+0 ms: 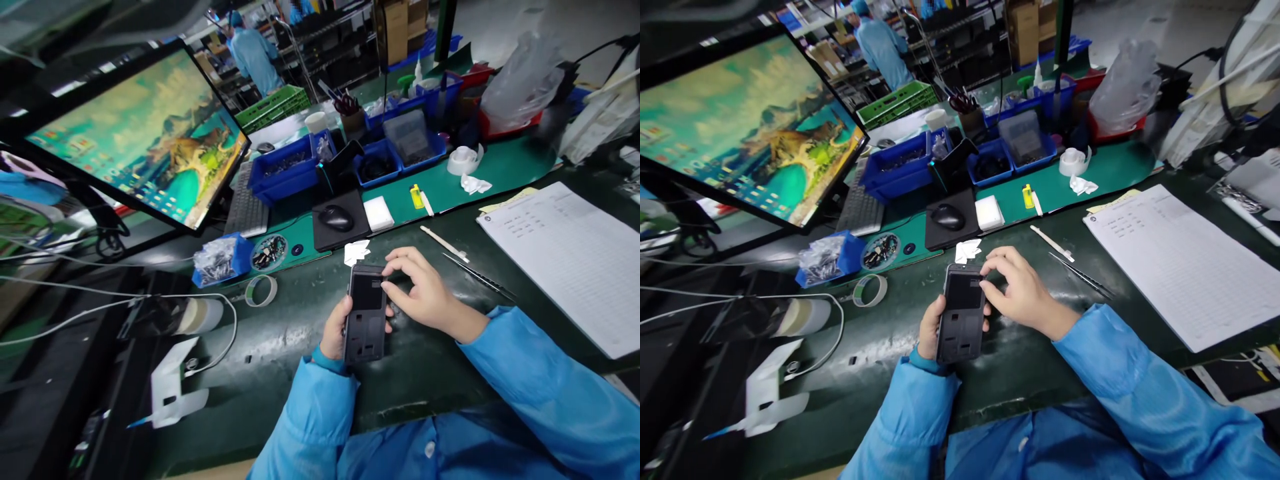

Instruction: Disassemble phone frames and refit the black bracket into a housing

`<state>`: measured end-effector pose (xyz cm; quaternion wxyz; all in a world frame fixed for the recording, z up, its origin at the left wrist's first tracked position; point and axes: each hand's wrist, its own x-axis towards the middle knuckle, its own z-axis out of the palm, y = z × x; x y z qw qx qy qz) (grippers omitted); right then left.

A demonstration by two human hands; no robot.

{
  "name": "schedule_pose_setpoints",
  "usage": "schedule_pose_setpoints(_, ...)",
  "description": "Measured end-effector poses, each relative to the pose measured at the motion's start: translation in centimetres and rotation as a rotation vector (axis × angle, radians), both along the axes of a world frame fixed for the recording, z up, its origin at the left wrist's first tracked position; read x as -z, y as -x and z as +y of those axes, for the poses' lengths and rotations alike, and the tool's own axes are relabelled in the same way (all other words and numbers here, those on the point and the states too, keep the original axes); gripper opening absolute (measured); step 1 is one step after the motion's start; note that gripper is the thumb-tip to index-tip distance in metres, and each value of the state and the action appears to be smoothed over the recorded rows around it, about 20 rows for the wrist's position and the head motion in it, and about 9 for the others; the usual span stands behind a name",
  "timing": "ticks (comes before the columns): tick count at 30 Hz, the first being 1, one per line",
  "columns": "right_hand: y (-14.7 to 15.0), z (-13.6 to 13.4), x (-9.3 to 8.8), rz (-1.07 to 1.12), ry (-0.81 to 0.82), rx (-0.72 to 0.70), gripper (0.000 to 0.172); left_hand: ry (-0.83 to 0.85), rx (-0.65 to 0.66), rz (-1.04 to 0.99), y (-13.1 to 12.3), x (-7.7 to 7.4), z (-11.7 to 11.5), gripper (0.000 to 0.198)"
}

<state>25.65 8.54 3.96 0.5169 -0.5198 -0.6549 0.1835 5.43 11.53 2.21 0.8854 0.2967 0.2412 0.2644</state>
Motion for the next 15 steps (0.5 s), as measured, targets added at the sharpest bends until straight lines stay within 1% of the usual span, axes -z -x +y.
schedule_pose_setpoints(2, 0.1, 0.0, 0.1, 0.040, 0.019, 0.002, 0.009, -0.023, -0.026, 0.006, 0.0, 0.0, -0.1, 0.060)
schedule_pose_setpoints(4, 0.3, 0.0, 0.2, 0.140, 0.050, 0.003, 0.015, -0.049, -0.043, 0.025, -0.1, -0.2, -0.1, 0.062)
schedule_pose_setpoints(6, 0.5, 0.1, 0.3, 0.297, 0.134, -0.025, 0.023, -0.065, -0.042, 0.051, -0.1, -0.5, -0.2, 0.065)
schedule_pose_setpoints(9, 0.9, 0.3, 0.1, 0.559, 0.296, -0.118, 0.031, -0.094, -0.050, 0.077, -0.2, -0.9, -0.4, 0.068)
schedule_pose_setpoints(12, 1.4, 0.4, -0.2, 0.796, 0.427, -0.231, 0.032, -0.232, -0.110, 0.125, -0.5, -1.0, -0.5, 0.072)
schedule_pose_setpoints(15, 1.7, 0.3, -0.6, 0.998, 0.565, -0.325, 0.031, -0.399, -0.120, 0.177, -0.8, -0.6, -0.6, 0.076)
